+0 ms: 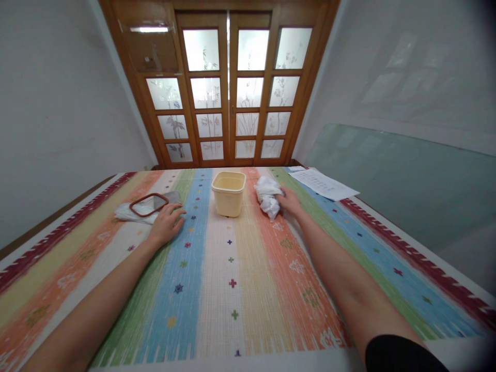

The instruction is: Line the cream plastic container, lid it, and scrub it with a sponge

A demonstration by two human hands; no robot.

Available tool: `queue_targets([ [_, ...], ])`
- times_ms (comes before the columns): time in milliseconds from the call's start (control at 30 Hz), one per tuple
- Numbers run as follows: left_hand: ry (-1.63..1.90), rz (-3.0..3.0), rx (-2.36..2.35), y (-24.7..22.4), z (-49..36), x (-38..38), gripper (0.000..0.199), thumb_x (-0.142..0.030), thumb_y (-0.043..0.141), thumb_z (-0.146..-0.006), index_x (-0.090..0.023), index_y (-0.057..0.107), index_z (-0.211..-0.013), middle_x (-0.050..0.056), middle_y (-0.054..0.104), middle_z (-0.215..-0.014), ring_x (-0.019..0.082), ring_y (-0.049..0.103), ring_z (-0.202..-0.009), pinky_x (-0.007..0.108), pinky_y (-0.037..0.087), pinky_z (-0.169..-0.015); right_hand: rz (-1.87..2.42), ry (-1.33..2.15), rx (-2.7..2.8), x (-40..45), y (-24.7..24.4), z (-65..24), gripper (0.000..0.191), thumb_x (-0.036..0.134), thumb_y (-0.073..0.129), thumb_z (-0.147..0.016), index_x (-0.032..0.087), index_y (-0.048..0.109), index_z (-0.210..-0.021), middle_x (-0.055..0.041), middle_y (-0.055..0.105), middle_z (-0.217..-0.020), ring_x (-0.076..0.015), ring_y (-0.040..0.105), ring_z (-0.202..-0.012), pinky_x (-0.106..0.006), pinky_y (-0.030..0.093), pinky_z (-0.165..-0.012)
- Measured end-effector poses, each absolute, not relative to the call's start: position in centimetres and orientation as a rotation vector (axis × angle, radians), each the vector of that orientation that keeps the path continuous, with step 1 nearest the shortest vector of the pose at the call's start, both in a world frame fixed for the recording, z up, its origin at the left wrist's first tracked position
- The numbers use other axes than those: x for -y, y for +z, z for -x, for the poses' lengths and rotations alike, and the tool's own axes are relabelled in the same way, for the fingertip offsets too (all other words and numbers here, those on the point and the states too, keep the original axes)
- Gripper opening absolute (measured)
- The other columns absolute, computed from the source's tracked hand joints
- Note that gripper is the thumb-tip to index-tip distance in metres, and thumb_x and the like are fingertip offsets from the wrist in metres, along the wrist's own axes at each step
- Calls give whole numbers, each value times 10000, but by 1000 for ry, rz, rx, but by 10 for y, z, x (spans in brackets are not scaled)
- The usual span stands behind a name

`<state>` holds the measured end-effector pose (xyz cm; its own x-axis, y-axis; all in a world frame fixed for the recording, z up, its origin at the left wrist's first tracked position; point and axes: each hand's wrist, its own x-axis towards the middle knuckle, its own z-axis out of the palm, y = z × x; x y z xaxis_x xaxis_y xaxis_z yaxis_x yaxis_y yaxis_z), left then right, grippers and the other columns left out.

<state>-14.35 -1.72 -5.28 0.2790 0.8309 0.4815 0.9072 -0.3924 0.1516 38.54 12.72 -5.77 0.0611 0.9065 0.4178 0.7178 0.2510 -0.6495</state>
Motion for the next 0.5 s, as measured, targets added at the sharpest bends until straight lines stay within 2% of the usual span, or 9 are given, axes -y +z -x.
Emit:
queue_targets([
  [67,-762,2397,1615,-53,142,17,308,-332,507,-981,-227,736,-1156,121,619,-1382,310,539,-1339,526,410,-1205,1480,324,1604,-126,-44,-376,241,415,586,-866,201,691,-899,-92,761,-930,-268,642,-897,-378,518,-840],
  [200,-780,2432,1575,-52,135,19,297,-329,502,-995,-230,739,-1145,114,623,-1385,303,546,-1333,520,419,-1199,1266,523,1353,-119,-12,-352,282,479,517,-881,224,638,-881,-32,716,-823,-199,598,-738,-300,491,-680],
  [333,-854,2453,1520,-43,117,23,274,-311,500,-1007,-233,742,-1108,104,639,-1364,290,568,-1307,507,439,-1183,1089,785,1231,-102,19,-331,343,539,470,-908,246,550,-748,-5,609,-616,-173,527,-554,-300,449,-554],
  [400,-889,2491,1470,-35,102,27,253,-292,504,-1009,-245,739,-1089,91,654,-1344,280,588,-1282,496,464,-1160,1009,901,1195,-92,34,-323,349,560,516,-893,256,515,-723,23,539,-539,-163,491,-495,-308,461,-542],
  [500,-982,2540,1341,-20,72,32,235,-257,509,-1010,-266,726,-1099,79,673,-1313,269,606,-1274,482,491,-1130,903,1054,1232,-74,53,-313,327,547,700,-806,248,568,-823,70,518,-529,-135,455,-451,-297,481,-535],
])
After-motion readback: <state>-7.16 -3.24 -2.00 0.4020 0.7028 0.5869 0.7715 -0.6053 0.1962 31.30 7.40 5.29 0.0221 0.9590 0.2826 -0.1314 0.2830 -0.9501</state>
